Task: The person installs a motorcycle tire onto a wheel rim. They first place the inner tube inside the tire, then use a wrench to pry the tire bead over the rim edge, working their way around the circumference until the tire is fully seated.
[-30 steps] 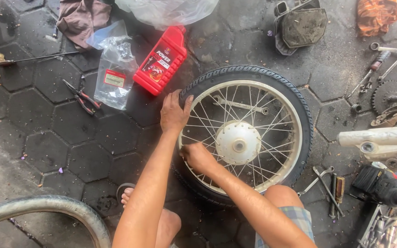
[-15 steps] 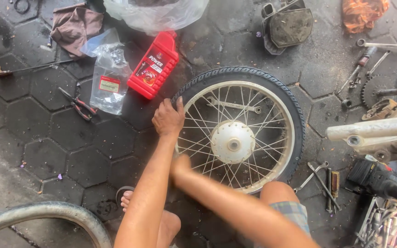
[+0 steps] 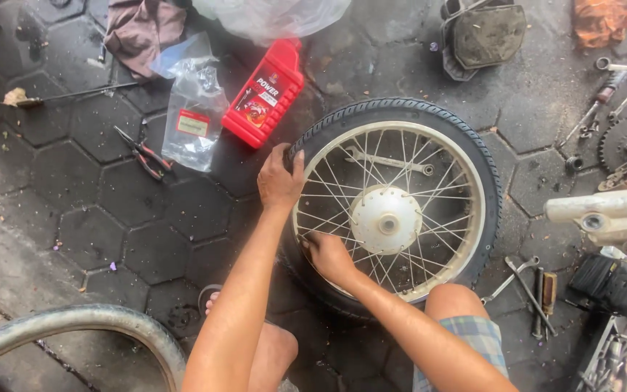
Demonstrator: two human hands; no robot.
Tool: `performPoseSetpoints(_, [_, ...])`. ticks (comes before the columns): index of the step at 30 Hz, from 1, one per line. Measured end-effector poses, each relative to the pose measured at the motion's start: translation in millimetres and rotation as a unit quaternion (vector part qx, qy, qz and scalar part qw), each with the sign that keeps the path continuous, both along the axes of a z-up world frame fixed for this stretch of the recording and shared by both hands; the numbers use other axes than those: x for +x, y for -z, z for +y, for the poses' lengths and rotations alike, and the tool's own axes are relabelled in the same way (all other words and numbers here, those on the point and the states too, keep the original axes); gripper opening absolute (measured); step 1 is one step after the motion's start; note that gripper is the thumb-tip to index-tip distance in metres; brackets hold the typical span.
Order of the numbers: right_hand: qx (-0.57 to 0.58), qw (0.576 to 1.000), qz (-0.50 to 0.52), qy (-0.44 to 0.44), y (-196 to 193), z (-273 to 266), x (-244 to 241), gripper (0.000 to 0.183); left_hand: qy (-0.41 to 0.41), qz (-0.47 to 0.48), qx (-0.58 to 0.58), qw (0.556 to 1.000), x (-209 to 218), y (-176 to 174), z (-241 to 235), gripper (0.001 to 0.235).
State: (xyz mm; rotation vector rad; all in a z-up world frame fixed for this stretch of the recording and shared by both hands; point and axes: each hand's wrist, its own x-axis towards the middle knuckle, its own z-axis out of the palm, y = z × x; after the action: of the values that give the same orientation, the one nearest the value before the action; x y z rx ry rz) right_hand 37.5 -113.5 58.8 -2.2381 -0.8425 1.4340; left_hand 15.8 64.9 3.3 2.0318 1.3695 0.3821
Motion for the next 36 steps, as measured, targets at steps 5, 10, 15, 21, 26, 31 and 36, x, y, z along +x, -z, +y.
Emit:
performPoseSetpoints(5, [0.113,0.986,0.101,0.073,-11,-9,5,0.026,0.042,0.061,-0.173,0.982,-25,-40,-8,0.069])
performPoseSetpoints(10, [0.174,0.974,0.126,0.073,14,-16,6,0.023,0.064,0.087,-0.288,0.951,-55,-90,-36,0.116])
performPoseSetpoints(15, [0.164,0.979,0.117,0.041,-10,2,17,0.022,0.062,0.043,-0.356,0.932,-58,-92,-28,0.119])
performPoseSetpoints(21, [0.098,0.989,0.11,-0.026,-18,22,29,0.022,0.054,0.029,-0.355,0.933,-57,-85,-28,0.119])
performPoseSetpoints(26, [-0.009,0.982,0.037,-0.187,5,46,20,0.025,-0.082,0.066,-0.398,0.911,-72,-28,-34,0.108])
performPoseSetpoints(31, [-0.048,0.962,0.053,-0.262,5,53,29,0.032,-0.092,0.046,-0.417,0.903,-80,-3,-28,0.062])
performPoseSetpoints(36, [-0.182,0.969,0.159,-0.038,57,24,-13,0.036,-0.089,-0.014,-0.45,0.888,-79,-9,-25,0.055])
